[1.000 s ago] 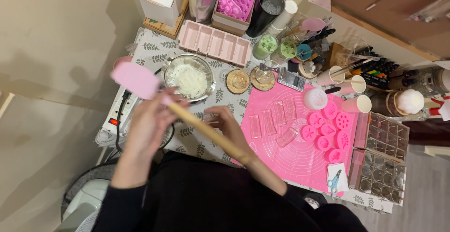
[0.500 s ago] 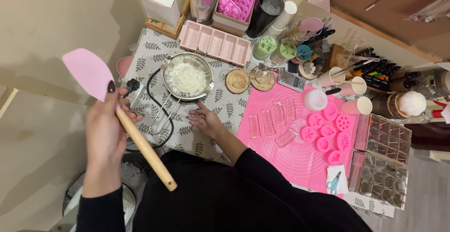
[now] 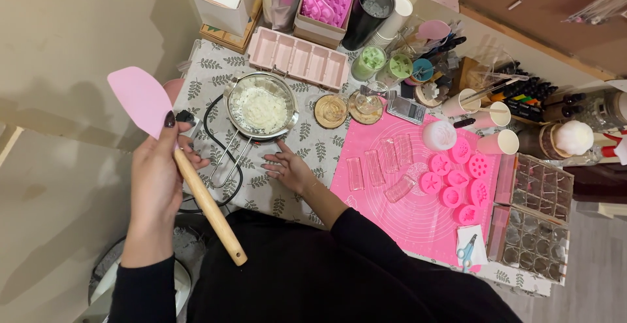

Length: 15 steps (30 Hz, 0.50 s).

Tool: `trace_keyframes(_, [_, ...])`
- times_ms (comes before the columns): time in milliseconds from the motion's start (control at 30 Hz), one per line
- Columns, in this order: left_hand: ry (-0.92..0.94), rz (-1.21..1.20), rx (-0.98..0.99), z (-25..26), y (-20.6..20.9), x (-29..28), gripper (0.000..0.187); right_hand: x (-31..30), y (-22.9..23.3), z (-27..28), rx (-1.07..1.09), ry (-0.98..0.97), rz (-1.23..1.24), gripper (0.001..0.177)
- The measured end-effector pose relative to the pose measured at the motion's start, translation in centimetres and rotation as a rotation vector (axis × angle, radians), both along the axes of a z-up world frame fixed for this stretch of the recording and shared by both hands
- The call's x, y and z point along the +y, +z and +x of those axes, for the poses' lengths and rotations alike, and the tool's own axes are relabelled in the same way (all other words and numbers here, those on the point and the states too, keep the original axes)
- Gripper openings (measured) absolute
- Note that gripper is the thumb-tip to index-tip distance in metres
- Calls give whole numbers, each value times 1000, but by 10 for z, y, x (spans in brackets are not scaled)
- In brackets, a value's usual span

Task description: Melting wax in a pot and preparing wicks and molds for candle making.

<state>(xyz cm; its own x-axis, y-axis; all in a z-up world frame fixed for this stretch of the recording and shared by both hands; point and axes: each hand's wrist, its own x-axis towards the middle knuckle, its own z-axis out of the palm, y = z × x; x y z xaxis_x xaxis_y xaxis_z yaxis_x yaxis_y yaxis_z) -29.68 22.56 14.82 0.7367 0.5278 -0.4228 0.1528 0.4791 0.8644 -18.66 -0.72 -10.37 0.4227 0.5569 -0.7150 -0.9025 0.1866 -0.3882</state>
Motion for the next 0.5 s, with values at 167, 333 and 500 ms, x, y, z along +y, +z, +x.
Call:
trace_keyframes(167, [-33, -16, -11, 4, -6, -1, 36, 1, -2, -2, -13, 15, 49, 69])
trace_keyframes(333, [-43, -9, -5, 7, -4, -1, 37, -4, 13, -1, -19, 44, -7, 69])
trace_keyframes(500, [-28, -8, -26, 8, 1, -2, 35, -37, -2, -17, -438, 245, -268, 56])
